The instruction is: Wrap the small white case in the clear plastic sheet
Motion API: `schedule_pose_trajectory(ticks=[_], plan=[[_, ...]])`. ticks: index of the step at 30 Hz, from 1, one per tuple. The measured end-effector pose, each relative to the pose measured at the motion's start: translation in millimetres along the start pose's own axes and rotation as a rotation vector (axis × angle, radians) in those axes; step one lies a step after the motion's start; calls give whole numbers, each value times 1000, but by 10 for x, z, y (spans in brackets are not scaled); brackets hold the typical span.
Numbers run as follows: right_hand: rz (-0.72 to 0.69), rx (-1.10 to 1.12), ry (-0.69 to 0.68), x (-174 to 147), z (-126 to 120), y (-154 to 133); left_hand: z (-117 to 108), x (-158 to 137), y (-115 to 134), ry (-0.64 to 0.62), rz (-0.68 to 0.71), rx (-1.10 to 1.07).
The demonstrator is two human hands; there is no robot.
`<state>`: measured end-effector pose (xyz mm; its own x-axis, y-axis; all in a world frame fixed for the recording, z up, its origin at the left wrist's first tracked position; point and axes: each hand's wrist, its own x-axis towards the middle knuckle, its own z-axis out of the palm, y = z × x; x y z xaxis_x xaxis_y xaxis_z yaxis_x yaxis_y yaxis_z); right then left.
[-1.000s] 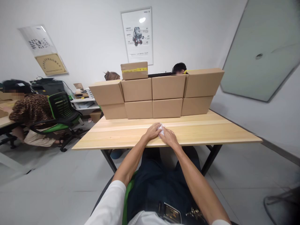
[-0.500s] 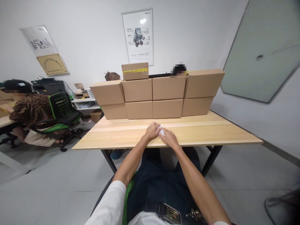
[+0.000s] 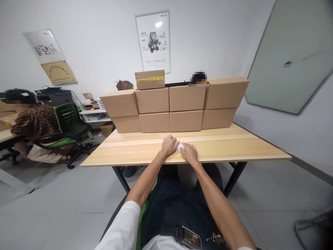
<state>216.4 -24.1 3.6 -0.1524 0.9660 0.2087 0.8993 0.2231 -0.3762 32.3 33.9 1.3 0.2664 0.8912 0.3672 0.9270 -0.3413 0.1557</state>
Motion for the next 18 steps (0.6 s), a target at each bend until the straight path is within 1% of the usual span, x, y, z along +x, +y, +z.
schedule_pose_trajectory(ticks=[11, 18], plan=[[10, -26, -21, -25, -49, -24, 31, 9, -21, -92, -5, -22], [1, -26, -17, -26, -49, -16, 6, 7, -24, -89, -14, -40]])
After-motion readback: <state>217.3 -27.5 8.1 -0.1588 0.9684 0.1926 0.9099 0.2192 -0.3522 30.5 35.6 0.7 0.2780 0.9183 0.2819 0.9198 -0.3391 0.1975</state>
